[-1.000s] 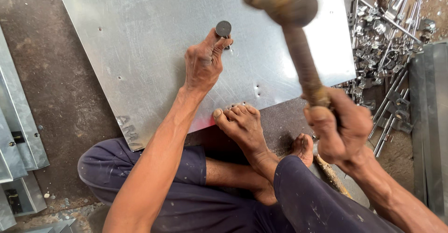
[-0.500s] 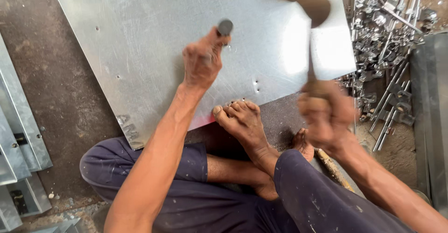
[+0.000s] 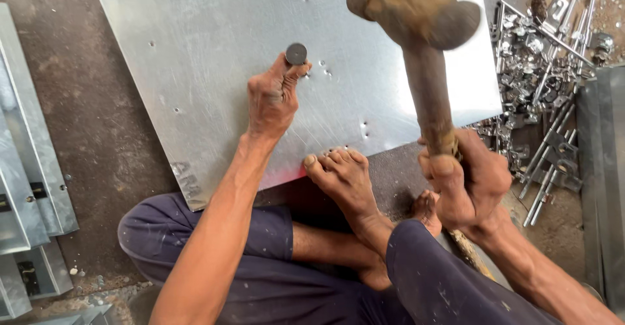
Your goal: The person assembles hardware onto a metal sheet by hammering fasteners, positioning a latch mechanism, and securing components while another person assists by holding the sheet and providing parts.
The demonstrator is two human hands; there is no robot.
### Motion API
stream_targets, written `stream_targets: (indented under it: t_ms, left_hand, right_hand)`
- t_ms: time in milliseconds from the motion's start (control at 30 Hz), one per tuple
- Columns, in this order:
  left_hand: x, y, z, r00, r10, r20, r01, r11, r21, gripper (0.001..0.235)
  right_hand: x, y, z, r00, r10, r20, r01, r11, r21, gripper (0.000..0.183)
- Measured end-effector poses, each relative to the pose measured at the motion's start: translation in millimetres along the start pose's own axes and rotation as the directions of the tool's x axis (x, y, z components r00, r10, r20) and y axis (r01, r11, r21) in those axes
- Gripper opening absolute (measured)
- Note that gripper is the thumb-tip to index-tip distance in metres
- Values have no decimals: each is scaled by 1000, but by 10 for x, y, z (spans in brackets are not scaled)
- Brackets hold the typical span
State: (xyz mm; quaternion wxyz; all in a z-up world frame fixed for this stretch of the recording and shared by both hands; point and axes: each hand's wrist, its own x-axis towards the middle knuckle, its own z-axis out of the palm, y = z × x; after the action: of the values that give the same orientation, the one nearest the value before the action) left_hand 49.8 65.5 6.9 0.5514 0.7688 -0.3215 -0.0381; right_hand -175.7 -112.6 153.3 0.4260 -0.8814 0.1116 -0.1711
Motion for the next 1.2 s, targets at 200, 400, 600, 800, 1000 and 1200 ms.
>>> stream_targets:
  t_ms: [200,400,600,800,1000,1200]
  left_hand:
    - [-48,-74,20,998,56,24,-58,992,116,16]
    - [32,-81,22,998,-27,-58,25,999,-31,19]
    - [-10,-16,170,999,39,-17,-41,995,-92,22]
    - [55,-40,262,999,-19,48,13,993,114,15]
    - [63,13,262,996,7,87,-26,976,215,15]
    - [129,417,-110,970,-69,-235,20,978,-206,28]
  right_hand:
    - [-20,77,123,998,20,63,-19,1000,-4,37]
    - [51,132,199,860,443,253,-417,896,-153,42]
    - [-80,137,105,994,109,19,-109,994,21,40]
    - [-96,67,22,995,-32,-99,43,993,109,35]
    - [-148,244,157,913,373,168,-356,927,-120,31]
    - [-925,460,-245,906,375,196,-344,923,-172,35]
